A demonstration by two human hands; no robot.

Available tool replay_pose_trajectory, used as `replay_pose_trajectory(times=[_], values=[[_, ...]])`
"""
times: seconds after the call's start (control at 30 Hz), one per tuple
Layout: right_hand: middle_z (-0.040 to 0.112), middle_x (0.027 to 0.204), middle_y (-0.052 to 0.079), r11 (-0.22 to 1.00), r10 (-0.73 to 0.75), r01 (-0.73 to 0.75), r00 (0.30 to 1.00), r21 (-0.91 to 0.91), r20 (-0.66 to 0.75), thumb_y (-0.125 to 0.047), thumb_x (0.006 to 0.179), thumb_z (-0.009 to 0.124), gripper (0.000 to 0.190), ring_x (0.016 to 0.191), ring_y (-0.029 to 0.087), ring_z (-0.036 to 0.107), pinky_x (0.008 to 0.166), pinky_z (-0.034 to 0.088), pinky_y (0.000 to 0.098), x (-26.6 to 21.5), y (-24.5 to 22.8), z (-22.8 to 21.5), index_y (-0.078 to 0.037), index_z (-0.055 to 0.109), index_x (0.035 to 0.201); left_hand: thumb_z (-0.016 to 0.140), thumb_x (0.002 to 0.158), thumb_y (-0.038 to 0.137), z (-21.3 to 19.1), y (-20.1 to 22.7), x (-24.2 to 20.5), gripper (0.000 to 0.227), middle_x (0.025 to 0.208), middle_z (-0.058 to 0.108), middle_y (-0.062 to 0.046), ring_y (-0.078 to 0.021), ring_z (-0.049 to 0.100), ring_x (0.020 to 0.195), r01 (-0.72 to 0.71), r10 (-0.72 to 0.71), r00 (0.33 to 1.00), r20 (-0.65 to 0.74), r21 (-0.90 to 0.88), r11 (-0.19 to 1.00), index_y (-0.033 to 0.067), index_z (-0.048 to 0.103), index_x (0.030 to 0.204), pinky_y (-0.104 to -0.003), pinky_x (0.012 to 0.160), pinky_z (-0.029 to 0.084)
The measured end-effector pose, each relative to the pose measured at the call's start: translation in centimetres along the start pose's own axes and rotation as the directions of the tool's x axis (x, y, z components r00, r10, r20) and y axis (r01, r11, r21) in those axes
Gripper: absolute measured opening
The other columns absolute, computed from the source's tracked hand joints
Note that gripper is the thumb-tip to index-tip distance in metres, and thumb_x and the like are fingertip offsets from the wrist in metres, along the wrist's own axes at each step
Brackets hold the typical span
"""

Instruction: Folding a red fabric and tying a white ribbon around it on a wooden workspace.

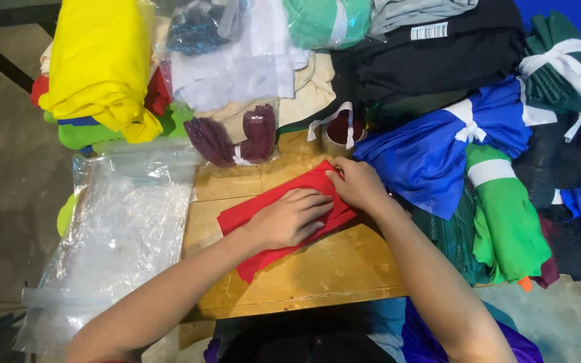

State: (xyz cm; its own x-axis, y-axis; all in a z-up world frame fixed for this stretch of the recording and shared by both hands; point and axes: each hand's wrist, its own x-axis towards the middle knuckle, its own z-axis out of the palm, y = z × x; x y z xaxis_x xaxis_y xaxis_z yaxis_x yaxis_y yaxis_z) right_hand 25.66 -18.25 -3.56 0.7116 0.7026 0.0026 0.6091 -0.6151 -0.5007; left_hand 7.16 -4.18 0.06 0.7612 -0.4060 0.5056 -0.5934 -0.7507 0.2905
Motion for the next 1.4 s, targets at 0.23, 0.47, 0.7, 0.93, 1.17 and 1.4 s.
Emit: replay_pose_trajectory(times=[0.23,0.47,0.7,0.93,1.17,1.4], values=[[0.078,0.089,0.017,0.998,0.047,-0.045,0.998,0.044,-0.051,-0.029,0.096,0.062,0.029,0.093,0.038,0.076,0.078,0.059,0.0508,-0.6,-0.8,0.4,-0.012,0.073,0.117,0.062,0.1,0.032,1.2,-1.1,-0.7,0.048,0.138,0.062,-0.02,-0.0376,0.053,0.135,0.167,-0.172,0.983,0.069,0.079,0.983,0.0013,0.061,0.136,-0.055,0.113,0.038],[0.079,0.097,0.016,0.996,-0.048,0.063,0.977,0.066,-0.206,-0.027,0.096,0.064,0.021,0.096,0.04,0.074,0.081,0.059,0.0535,-0.2,-0.7,0.8,-0.017,0.072,0.112,0.037,0.108,0.048,2.2,-1.4,0.4,0.061,0.163,0.037,-0.019,-0.0368,0.025,0.154,0.305,-0.341,0.882,0.325,0.158,0.939,0.0089,0.041,0.155,-0.057,0.124,0.013],[0.079,0.089,0.012,0.989,-0.109,0.132,0.95,0.061,-0.292,-0.024,0.094,0.068,0.016,0.09,0.039,0.075,0.079,0.059,0.0507,-0.2,-0.8,0.5,-0.019,0.077,0.106,0.028,0.106,0.056,1.3,-0.6,1.3,0.068,0.169,0.026,-0.012,-0.0297,0.014,0.159,0.356,-0.412,0.805,0.427,0.209,0.911,0.0143,0.031,0.16,-0.052,0.127,0.006],[0.079,0.093,0.012,0.985,-0.112,0.144,0.951,0.095,-0.287,-0.023,0.096,0.067,0.017,0.094,0.039,0.074,0.083,0.059,0.0515,-0.4,-1.4,-0.2,-0.02,0.077,0.109,0.031,0.099,0.07,-0.4,0.7,1.9,0.089,0.171,0.017,-0.016,-0.0334,0.01,0.159,0.331,-0.39,0.8,0.456,0.206,0.921,0.0109,0.018,0.164,-0.054,0.127,0.005],[0.079,0.101,0.011,0.985,-0.123,0.144,0.973,0.093,-0.198,-0.025,0.099,0.063,0.022,0.092,0.034,0.075,0.081,0.058,0.0456,-0.3,-1.9,-0.4,-0.015,0.075,0.114,0.022,0.099,0.073,0.4,3.8,0.1,0.096,0.168,0.013,-0.024,-0.0403,0.003,0.157,0.213,-0.342,0.794,0.502,0.298,0.93,-0.0006,0.016,0.161,-0.059,0.123,0.001],[0.079,0.107,0.01,0.989,-0.114,0.126,0.983,0.078,-0.144,-0.026,0.102,0.06,0.027,0.09,0.031,0.075,0.075,0.058,0.0409,-0.7,-2.3,-0.9,-0.012,0.074,0.12,0.021,0.105,0.065,-0.3,8.1,-2.7,0.09,0.167,0.016,-0.027,-0.0393,0.006,0.157,0.16,-0.214,0.885,0.413,0.162,0.974,-0.0074,0.023,0.157,-0.058,0.122,0.0]])
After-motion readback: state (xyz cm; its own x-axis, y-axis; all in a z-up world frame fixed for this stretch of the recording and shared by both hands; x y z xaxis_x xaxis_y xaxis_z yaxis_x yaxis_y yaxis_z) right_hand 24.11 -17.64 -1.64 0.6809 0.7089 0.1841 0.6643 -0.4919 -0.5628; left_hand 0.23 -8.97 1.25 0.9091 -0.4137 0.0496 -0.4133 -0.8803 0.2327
